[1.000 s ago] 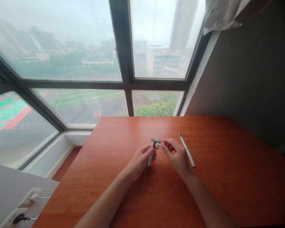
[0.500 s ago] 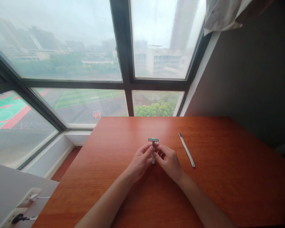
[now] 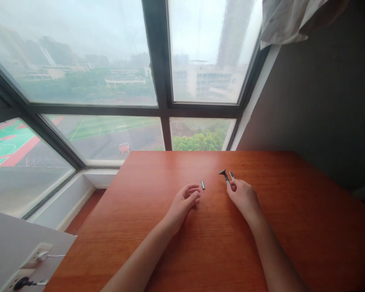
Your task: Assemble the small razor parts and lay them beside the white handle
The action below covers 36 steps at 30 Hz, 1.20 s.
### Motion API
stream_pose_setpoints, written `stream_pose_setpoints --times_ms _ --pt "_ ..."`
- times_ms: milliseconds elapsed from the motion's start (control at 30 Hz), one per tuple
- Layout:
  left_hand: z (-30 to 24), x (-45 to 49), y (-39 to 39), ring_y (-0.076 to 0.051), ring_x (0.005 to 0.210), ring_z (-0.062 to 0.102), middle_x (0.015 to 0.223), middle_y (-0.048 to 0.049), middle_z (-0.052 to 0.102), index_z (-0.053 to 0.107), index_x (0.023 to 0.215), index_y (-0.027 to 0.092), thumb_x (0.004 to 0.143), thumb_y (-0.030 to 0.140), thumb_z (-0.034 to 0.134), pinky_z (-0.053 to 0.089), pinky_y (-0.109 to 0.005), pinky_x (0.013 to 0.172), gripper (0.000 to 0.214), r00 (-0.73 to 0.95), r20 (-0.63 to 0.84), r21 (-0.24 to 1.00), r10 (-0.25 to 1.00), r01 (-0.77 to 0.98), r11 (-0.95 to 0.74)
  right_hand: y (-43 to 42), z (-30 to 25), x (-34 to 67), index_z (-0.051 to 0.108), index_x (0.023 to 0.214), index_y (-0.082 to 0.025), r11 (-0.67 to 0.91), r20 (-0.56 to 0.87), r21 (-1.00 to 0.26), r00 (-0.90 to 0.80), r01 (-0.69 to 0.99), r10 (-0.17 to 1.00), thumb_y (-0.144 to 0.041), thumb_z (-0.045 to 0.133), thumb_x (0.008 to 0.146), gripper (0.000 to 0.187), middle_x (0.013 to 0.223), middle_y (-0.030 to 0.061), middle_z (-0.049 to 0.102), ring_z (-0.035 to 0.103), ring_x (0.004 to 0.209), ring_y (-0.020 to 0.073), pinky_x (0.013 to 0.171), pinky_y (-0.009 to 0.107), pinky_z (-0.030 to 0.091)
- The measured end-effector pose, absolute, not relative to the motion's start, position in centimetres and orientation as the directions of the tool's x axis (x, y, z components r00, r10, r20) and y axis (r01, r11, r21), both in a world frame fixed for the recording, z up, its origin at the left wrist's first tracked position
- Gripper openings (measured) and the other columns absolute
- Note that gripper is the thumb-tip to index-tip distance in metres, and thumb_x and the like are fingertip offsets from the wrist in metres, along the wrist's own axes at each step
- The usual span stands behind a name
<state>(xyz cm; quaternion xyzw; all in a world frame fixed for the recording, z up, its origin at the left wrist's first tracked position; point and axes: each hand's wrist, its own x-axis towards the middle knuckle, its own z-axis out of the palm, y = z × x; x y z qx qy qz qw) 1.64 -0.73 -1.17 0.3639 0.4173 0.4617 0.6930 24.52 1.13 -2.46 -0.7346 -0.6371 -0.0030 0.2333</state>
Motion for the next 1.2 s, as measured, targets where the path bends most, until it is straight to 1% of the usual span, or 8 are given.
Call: stream_pose_setpoints --times_ms 233,367,567,667,833,1000,1200 --pt "-1.52 1.44 -0.62 -0.017 0.089 0.06 0.108 -0.0098 0.062 0.067 0.102 0.018 0.068 0.037 0.078 0.047 -0.027 0.077 0.04 0.246 -0.247 0.897 0.937 -0.309 0.317 0.85 -2.41 24.24 0.069 0.078 -0.018 -0.164 0.214 -0.211 0.209 0.964 0.954 -0.024 0.053 0.083 0.018 0.075 0.0092 0.067 0.062 0.068 0.0202 0.052 0.027 0.03" --pt "-1.71 1.36 -0.58 -0.016 0.087 0.06 0.108 -0.0093 0.061 0.066 0.103 0.018 0.07 0.037 0.076 0.047 -0.025 0.075 0.039 0.261 -0.248 0.899 0.933 -0.296 0.322 0.82 -2.47 24.02 0.07 0.079 -0.016 -0.167 0.188 -0.144 0.193 0.975 0.963 -0.023 0.053 0.084 0.019 0.077 0.011 0.066 0.063 0.069 0.0213 0.052 0.028 0.031" --pt "-1.84 1.26 -0.6 -0.014 0.083 0.06 0.104 -0.0081 0.062 0.066 0.102 0.019 0.071 0.04 0.075 0.046 -0.024 0.073 0.038 0.27 -0.228 0.902 0.936 -0.304 0.307 0.75 -2.39 23.82 0.07 0.085 -0.015 -0.162 0.169 -0.133 0.184 0.978 0.968 -0.022 0.054 0.085 0.018 0.08 0.0116 0.065 0.063 0.071 0.0218 0.053 0.028 0.034" --pt "-1.87 1.21 -0.64 -0.014 0.083 0.06 0.103 -0.0082 0.062 0.066 0.103 0.019 0.072 0.041 0.074 0.046 -0.024 0.073 0.039 0.279 -0.223 0.903 0.934 -0.301 0.306 0.75 -2.22 23.81 0.07 0.085 -0.015 -0.183 0.145 -0.124 0.2 0.975 0.969 -0.022 0.052 0.085 0.019 0.081 0.0116 0.064 0.063 0.071 0.022 0.053 0.028 0.035" --pt "-2.01 1.16 -0.57 -0.012 0.081 0.06 0.099 -0.0072 0.063 0.067 0.101 0.018 0.072 0.04 0.075 0.046 -0.023 0.074 0.037 0.288 -0.234 0.901 0.929 -0.296 0.318 0.86 -1.85 23.86 0.069 0.094 -0.015 -0.236 0.098 -0.106 0.246 0.966 0.964 -0.022 0.052 0.086 0.02 0.086 0.0112 0.064 0.064 0.075 0.0209 0.058 0.027 0.038" --pt "-2.21 1.15 -0.54 -0.012 0.081 0.059 0.099 -0.0074 0.062 0.066 0.102 0.017 0.074 0.038 0.073 0.046 -0.022 0.075 0.036 0.286 -0.231 0.899 0.93 -0.302 0.316 0.92 -1.54 23.88 0.068 0.099 -0.015 -0.265 0.047 -0.1 0.27 0.959 0.962 -0.023 0.051 0.088 0.022 0.092 0.0111 0.063 0.063 0.079 0.0207 0.061 0.027 0.039" --pt "-2.09 1.19 -0.68 -0.011 0.08 0.059 0.098 -0.0072 0.062 0.066 0.101 0.016 0.074 0.037 0.073 0.046 -0.021 0.074 0.035 0.285 -0.235 0.893 0.929 -0.313 0.322 0.88 -1.84 23.91 0.067 0.104 -0.015 -0.243 0.059 -0.094 0.249 0.965 0.967 -0.023 0.051 0.088 0.023 0.093 0.0107 0.063 0.063 0.08 0.021 0.061 0.027 0.039"
